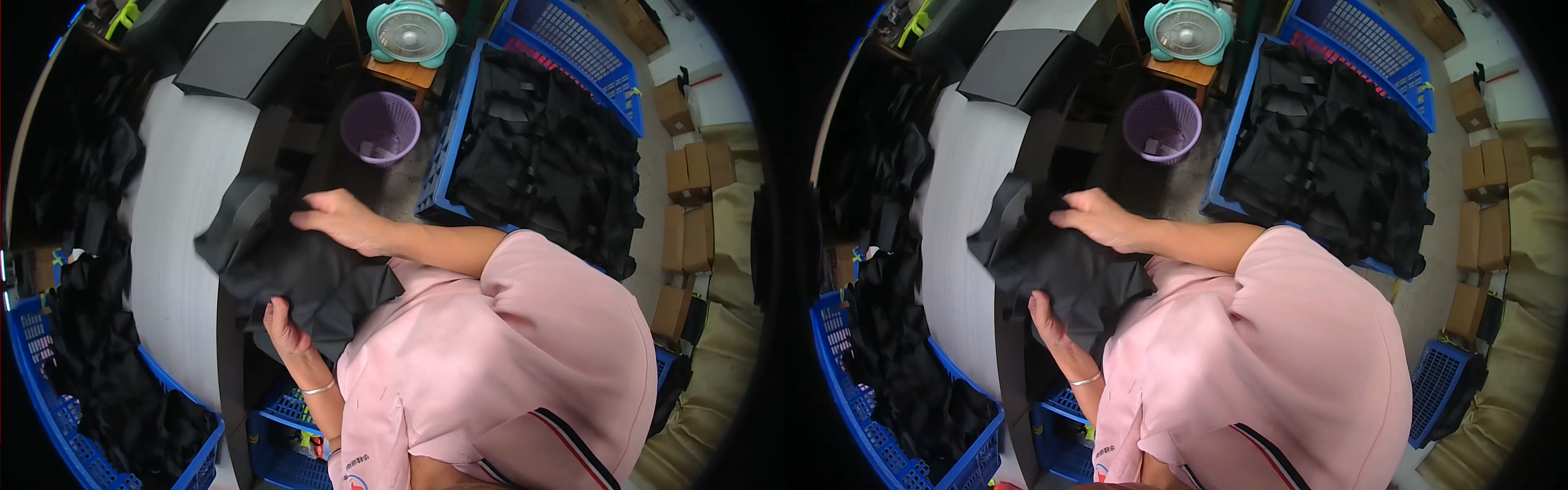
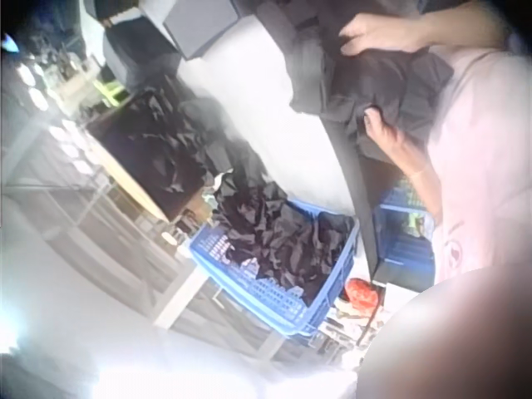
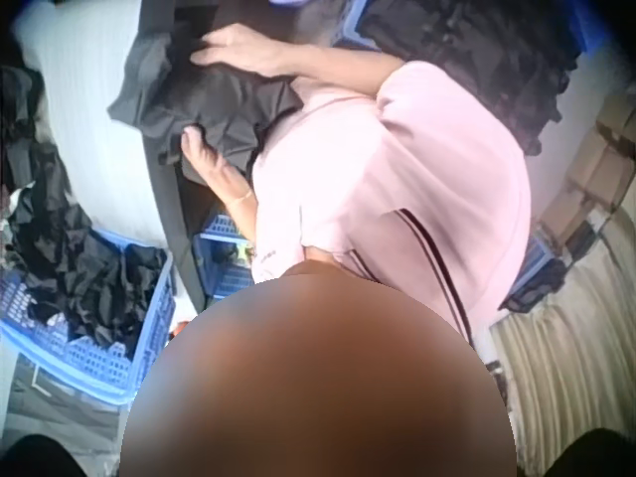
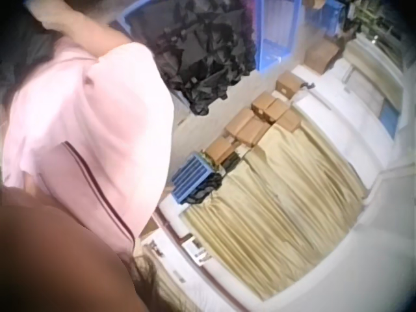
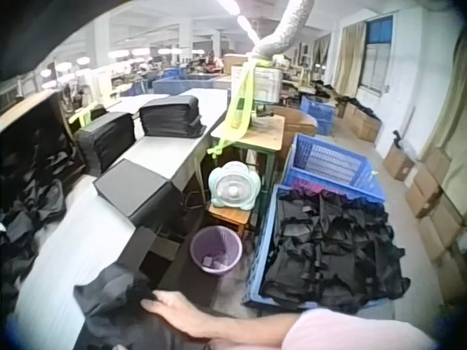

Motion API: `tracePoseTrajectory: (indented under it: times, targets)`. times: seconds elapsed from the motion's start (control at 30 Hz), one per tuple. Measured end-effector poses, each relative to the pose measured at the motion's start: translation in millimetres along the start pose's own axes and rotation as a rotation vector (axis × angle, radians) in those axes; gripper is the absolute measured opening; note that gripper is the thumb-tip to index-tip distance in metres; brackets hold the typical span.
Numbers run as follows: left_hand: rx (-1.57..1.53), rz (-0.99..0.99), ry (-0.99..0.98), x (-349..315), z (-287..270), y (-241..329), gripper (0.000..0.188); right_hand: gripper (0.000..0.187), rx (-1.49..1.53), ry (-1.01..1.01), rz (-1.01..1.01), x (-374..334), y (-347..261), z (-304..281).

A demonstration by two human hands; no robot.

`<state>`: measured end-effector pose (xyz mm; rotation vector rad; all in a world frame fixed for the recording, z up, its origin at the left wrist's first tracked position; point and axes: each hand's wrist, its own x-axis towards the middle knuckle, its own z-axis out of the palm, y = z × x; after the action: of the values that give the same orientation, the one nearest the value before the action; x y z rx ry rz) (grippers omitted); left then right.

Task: Inspecting and folding black fabric components in a factory setting.

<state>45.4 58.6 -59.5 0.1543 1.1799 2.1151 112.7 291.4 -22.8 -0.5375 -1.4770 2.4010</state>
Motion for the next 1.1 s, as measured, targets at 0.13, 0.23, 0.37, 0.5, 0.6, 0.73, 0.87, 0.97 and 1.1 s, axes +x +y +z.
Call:
tracePoseTrajectory:
  times: [0.13, 0.23, 0.37, 0.5, 0.6, 0.73, 0.87, 0.97, 1.1]
  targets:
    - [0.236, -0.102, -0.106, 16.2, 36.9, -0.3, 0.054, 0.034, -0.65, 0.629, -0.454, -22.4, 6.4, -85.1]
    - [0.286, -0.083, -0.16, 19.8, 48.8, -2.7, 0.057, 0.039, -0.865, 1.004, -0.411, -65.1, -14.8, -184.5]
    - [0.299, -0.173, -0.077, 19.4, 44.2, -2.6, 0.049, 0.066, -1.329, 1.326, -0.049, -136.2, -11.8, -295.7]
    - [0.323, -0.133, -0.118, 23.5, 40.5, 3.3, 0.049, 0.083, -1.926, 1.148, -0.048, -158.1, 47.2, -351.9]
    - [0.314, -0.088, -0.094, 29.4, 40.6, 13.4, 0.044, 0.071, -1.76, 0.665, 0.472, -140.0, 109.6, -387.8]
    - [0.377, 0.105, -0.003, 43.8, 21.7, 41.9, 0.036, 0.067, -1.706, 0.451, 0.547, -119.1, 144.9, -438.5]
    - [0.883, 0.402, 0.33, 84.4, -34.8, 98.3, 0.031, 0.047, -1.531, 0.431, 0.534, -121.3, 89.0, -440.2]
    - [1.476, 0.649, 0.595, 130.6, -88.2, 143.6, 0.029, 0.032, -1.912, 0.639, 0.711, -119.4, 30.5, -392.5]
    - [1.904, 0.669, 0.717, 176.7, -151.5, 193.6, 0.033, 0.026, -1.996, 0.556, 0.391, -100.4, -13.0, -296.5]
